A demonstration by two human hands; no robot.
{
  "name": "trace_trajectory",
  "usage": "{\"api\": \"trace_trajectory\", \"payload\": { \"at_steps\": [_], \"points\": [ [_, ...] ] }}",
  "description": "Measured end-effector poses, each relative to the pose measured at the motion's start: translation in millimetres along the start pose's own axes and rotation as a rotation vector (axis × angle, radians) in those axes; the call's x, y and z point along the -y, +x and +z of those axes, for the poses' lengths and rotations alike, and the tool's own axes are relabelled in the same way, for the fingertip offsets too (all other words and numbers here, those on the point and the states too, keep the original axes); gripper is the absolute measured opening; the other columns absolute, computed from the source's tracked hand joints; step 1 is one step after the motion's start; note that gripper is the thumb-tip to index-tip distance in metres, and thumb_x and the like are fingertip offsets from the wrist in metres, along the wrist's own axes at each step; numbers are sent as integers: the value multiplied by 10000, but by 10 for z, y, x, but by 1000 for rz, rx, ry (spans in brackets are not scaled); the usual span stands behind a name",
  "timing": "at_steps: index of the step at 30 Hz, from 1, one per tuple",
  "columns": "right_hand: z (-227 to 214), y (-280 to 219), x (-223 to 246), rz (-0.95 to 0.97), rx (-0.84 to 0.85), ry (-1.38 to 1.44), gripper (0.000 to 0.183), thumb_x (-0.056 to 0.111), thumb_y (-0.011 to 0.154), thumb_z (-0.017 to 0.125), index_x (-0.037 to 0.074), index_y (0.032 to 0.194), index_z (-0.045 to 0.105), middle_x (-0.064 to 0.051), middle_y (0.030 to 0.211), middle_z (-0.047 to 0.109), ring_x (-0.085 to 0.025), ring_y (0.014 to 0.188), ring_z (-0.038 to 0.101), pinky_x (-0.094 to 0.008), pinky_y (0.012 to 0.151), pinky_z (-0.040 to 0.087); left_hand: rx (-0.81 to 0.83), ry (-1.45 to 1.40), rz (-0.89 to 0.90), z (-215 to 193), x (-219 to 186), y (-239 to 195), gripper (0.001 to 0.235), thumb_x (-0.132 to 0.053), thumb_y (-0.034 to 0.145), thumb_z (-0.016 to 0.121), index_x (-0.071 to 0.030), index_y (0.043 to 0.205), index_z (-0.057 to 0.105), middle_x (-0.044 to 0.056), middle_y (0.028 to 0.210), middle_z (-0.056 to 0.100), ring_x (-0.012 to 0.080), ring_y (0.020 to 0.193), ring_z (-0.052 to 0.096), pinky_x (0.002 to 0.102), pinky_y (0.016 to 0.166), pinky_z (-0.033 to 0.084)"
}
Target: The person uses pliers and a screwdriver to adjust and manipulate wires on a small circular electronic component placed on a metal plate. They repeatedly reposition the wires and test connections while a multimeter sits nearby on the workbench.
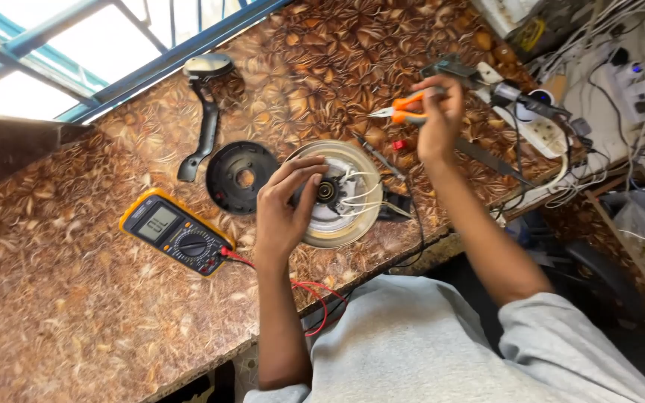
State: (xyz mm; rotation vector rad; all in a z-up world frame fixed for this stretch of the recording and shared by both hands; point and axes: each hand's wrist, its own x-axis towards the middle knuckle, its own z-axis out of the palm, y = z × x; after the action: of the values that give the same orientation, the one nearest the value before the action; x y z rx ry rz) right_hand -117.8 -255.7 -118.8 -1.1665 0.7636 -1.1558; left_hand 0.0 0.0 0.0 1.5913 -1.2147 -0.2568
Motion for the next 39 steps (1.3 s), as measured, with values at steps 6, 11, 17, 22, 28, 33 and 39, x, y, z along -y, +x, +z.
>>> {"api": "trace_trajectory", "payload": {
  "at_steps": [6,11,17,22,28,33,39],
  "points": [
    [84,235,-827,-138,68,-8,101,40,1017,551,104,1068,610,-143,1035,714,-188,767,735,-309,680,652,-23,-20,78,41,221,-35,154,-48,1007,620,-44,1032,772,127,1063,771,398,1115,719,496,1021,512],
    [22,515,-1084,-343,186,-452,128,-44,982,605,56,1048,648,-144,1002,657,-289,917,687,-377,804,561,-28,-23,71,51,211,-24,153,-42,1003,620,-38,1034,770,137,1068,771,405,1115,718,512,1026,509],
    [108,565,-1201,-508,292,-752,208,-121,929,637,68,1013,617,-97,1021,541,-330,1007,586,-434,915,471,-40,-23,68,39,178,-13,148,-47,1004,626,-42,1035,771,134,1061,770,406,1113,718,506,1020,515],
    [61,451,-1114,-668,266,-960,232,16,852,772,123,977,609,-74,1072,526,-328,1041,515,-476,905,423,-46,-19,61,43,171,-23,145,-67,1008,628,-50,1038,769,134,1076,769,411,1126,713,504,996,531],
    [-301,91,-869,-490,494,-954,179,168,972,795,114,1049,643,-94,917,600,-363,889,635,-454,815,506,-79,-19,71,85,278,-68,132,-85,1005,645,-61,1045,769,130,1072,765,408,1122,713,503,982,544],
    [-539,-311,-798,-439,821,-1183,480,92,923,638,170,1392,569,-162,1227,581,-490,1095,623,-553,857,545,-96,-37,99,138,379,-83,121,-132,1003,664,-111,1043,776,71,1087,766,373,1073,728,464,955,560],
    [-632,-361,-682,-220,742,-1068,569,167,932,626,230,1476,474,-227,1265,608,-557,1061,620,-644,893,507,-115,-39,111,125,356,-90,122,-156,1013,659,-115,1043,770,67,1085,763,363,1045,733,448,945,563]
  ]
}}
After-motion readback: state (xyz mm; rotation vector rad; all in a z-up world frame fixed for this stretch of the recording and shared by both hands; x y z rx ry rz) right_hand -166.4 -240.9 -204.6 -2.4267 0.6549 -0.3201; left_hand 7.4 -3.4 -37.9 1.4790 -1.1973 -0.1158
